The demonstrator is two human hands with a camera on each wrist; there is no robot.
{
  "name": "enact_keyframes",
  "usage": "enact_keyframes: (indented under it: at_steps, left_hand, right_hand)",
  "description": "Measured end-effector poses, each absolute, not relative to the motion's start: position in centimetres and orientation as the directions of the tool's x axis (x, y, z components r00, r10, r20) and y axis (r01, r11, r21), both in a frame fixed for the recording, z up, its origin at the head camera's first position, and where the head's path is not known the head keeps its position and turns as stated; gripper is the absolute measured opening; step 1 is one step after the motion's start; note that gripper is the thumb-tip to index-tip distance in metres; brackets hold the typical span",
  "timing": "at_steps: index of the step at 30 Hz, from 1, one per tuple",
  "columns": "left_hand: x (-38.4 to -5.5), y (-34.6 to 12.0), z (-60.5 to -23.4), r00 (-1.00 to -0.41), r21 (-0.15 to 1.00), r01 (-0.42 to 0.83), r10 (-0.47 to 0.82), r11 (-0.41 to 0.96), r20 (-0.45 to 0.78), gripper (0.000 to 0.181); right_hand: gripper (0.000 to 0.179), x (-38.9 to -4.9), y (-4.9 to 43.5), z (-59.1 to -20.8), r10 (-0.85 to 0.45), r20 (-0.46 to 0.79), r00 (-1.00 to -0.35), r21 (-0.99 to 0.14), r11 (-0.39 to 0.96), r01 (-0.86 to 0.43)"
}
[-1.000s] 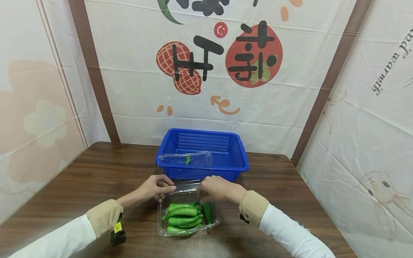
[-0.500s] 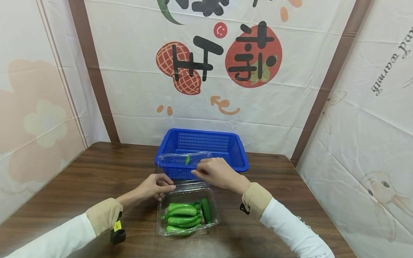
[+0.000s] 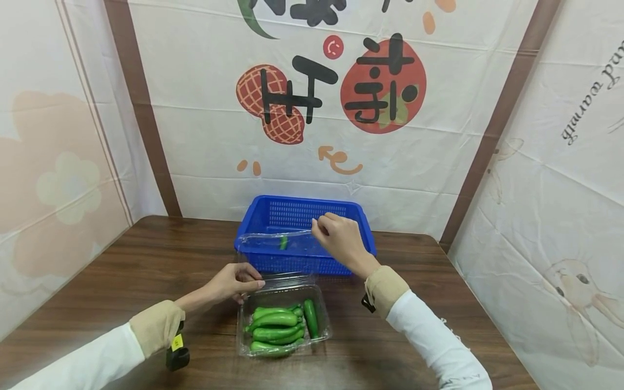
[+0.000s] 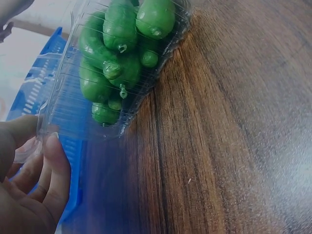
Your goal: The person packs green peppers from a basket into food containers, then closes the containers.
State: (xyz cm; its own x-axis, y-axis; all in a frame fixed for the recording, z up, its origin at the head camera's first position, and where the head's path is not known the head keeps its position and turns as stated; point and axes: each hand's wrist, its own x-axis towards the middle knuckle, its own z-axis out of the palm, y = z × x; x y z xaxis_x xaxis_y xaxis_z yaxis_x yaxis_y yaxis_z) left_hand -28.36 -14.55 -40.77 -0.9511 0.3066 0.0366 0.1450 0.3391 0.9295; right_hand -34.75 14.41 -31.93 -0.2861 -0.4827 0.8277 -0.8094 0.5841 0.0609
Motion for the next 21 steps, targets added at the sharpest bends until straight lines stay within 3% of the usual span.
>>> enact_keyframes:
  at_steps: [8,15,21]
  left_hand:
    - [-28.3,-14.5,-40.8,-0.952,0.931,0.147,0.302,0.334,0.041,0.031]
    - [-28.4,-14.6,-41.0,-0.947,0.933,0.169,0.314,0.316,0.066,0.029]
    - [-28.6,-14.8,-41.2,-0.945,0.933,0.174,0.320,0.316,0.068,0.028]
  right_hand:
    - [0.040,-37.0,14.3,-32.5,-0.405,0.825,-0.394,-0.029,0.666,-0.745]
    - [0.042,-39.3,14.0,-33.8,-0.317,0.699,-0.641,-0.282,0.702,-0.655]
    - [0.038,-40.7,12.9,-35.2,-0.359,0.529,-0.769,-0.333,0.746,-0.577]
